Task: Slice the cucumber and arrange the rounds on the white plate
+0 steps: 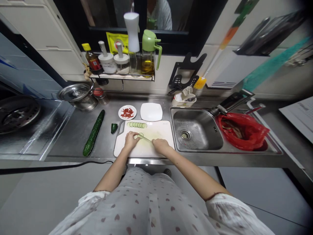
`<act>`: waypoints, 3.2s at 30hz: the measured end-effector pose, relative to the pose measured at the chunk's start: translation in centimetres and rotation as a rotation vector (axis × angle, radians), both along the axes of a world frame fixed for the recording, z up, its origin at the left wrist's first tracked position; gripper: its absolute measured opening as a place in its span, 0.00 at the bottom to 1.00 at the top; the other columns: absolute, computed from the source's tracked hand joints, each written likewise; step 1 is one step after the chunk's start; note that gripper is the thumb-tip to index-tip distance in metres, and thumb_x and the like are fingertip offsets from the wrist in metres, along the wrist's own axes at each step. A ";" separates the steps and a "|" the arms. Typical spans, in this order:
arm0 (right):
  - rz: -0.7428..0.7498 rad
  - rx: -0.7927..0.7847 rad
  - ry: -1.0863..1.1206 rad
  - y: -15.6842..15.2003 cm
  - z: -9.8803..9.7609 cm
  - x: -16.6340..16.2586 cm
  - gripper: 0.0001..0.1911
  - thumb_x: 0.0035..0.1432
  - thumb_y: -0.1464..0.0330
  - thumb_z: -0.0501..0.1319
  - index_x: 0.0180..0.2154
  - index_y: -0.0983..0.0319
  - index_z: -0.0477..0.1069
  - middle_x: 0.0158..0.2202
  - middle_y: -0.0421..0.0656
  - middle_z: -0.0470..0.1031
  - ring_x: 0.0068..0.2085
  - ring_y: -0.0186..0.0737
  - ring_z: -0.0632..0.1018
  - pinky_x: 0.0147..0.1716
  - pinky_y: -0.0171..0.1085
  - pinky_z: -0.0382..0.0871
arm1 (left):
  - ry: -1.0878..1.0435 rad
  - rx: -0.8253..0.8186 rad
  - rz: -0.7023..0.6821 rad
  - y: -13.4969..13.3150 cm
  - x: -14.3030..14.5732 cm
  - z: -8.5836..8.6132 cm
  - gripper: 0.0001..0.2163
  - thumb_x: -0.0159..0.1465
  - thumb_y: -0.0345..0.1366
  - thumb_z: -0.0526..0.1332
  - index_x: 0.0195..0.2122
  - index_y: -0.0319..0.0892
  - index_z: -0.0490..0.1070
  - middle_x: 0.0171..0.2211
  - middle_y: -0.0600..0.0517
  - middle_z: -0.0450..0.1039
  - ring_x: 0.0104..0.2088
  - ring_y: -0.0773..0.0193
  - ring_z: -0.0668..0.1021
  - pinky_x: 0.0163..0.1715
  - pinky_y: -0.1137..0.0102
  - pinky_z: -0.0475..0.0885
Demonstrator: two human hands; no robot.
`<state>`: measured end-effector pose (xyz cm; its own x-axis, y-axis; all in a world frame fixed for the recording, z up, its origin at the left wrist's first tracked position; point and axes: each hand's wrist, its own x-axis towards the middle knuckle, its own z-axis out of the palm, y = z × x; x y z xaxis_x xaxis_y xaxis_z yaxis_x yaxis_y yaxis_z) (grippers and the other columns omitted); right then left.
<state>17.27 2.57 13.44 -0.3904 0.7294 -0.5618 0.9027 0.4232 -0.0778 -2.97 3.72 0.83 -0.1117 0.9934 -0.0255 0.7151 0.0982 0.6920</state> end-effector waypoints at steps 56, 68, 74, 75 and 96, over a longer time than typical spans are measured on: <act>-0.596 0.091 0.206 -3.6 -4.1 5.4 0.22 0.63 0.65 0.48 0.58 0.60 0.57 0.44 0.48 0.76 0.44 0.43 0.76 0.37 0.35 0.60 | 0.259 -0.132 0.033 -0.1 2.9 2.5 0.12 0.59 0.38 0.59 0.45 0.46 0.71 0.44 0.46 0.69 0.48 0.53 0.70 0.46 0.62 0.65; -0.570 0.065 0.227 -4.0 -4.0 5.9 0.25 0.68 0.62 0.43 0.64 0.58 0.49 0.47 0.49 0.76 0.45 0.43 0.76 0.39 0.35 0.60 | 0.061 -0.161 0.123 0.8 0.3 2.7 0.02 0.59 0.35 0.58 0.34 0.46 0.69 0.31 0.55 0.75 0.33 0.64 0.74 0.35 0.71 0.64; -0.576 0.095 0.247 -3.9 -4.5 6.0 0.23 0.67 0.63 0.43 0.62 0.59 0.52 0.46 0.49 0.76 0.45 0.44 0.76 0.38 0.35 0.60 | 0.065 -0.185 0.261 1.5 -2.1 2.7 0.06 0.58 0.35 0.58 0.37 0.47 0.70 0.30 0.54 0.75 0.34 0.62 0.75 0.37 0.68 0.66; -0.576 0.096 0.244 -3.9 -4.6 6.0 0.23 0.67 0.63 0.44 0.62 0.59 0.52 0.46 0.49 0.76 0.45 0.44 0.76 0.38 0.35 0.60 | 0.070 -0.185 0.281 1.6 -2.4 2.7 0.07 0.58 0.34 0.58 0.38 0.47 0.70 0.31 0.54 0.74 0.34 0.62 0.75 0.38 0.68 0.66; -0.572 0.075 0.224 -3.7 -4.6 6.1 0.22 0.67 0.63 0.43 0.61 0.59 0.52 0.44 0.48 0.76 0.43 0.43 0.76 0.37 0.34 0.59 | 0.244 -0.125 0.378 2.3 -3.6 2.6 0.11 0.60 0.34 0.56 0.43 0.46 0.72 0.37 0.47 0.76 0.44 0.52 0.74 0.48 0.56 0.61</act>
